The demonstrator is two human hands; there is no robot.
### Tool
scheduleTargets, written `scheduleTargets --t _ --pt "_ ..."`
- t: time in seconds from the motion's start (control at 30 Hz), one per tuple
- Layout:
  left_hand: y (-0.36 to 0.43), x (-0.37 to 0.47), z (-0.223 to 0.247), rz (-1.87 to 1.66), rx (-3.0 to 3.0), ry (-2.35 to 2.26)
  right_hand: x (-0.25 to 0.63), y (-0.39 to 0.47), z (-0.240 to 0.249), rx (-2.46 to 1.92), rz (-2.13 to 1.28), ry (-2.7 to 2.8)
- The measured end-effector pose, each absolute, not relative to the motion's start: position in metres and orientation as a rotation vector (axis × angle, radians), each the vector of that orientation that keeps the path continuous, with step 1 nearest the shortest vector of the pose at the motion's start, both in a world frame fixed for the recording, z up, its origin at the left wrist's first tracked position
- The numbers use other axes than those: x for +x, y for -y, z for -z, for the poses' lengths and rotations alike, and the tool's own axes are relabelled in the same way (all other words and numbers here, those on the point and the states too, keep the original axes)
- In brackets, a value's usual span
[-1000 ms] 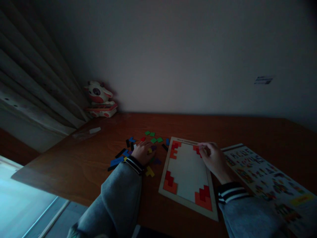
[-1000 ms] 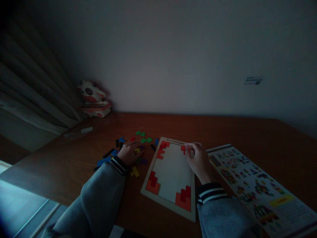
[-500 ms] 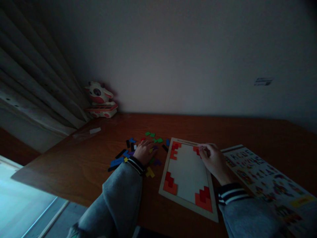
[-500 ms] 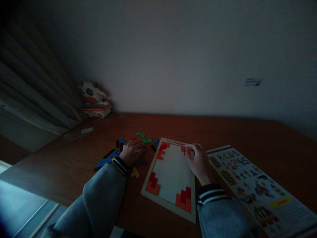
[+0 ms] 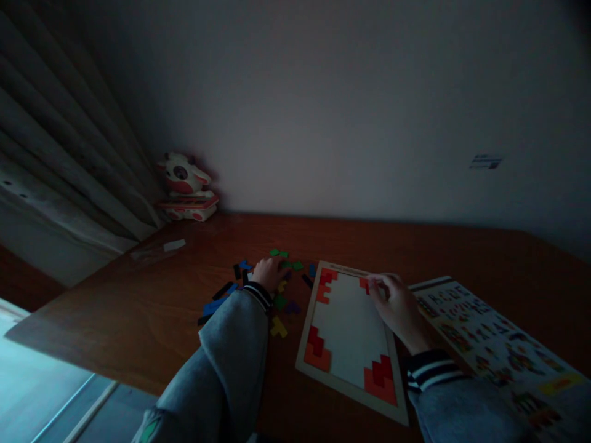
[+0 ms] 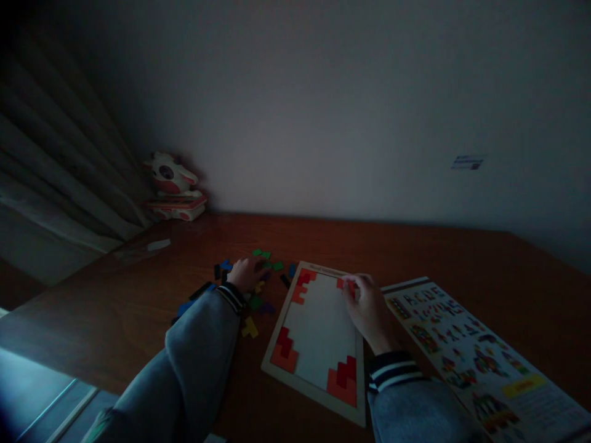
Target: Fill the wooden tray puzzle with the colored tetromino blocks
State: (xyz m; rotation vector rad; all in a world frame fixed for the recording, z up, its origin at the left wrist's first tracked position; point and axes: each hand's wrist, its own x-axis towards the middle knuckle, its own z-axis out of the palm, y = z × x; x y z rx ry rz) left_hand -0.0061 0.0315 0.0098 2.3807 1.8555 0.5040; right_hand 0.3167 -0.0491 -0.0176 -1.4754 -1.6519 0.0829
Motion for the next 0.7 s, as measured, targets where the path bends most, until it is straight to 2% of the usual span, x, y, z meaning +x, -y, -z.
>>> scheduleTargets --t 0.13,0.33,0.53,0.7 --pt "-0.034 -0.008 -0.012 -0.534 2.320 -1.847 0.292 0.050 -0.001 -1.451 -0.051 1.760" --pt "-0.035 -0.010 -0.009 -0.672 2.254 -1.797 0.224 0.021 -0.027 -1.359 -0.171 2.253" --pt "-0.045 -0.026 -0.005 -0.764 2.251 -1.822 0.184 -0.010 -0.016 -1.298 -0.171 2.444" --pt "-0.052 -0.034 0.001 -0.689 2.325 -1.827 0.172 -0.010 -0.009 -1.345 -0.141 2.504"
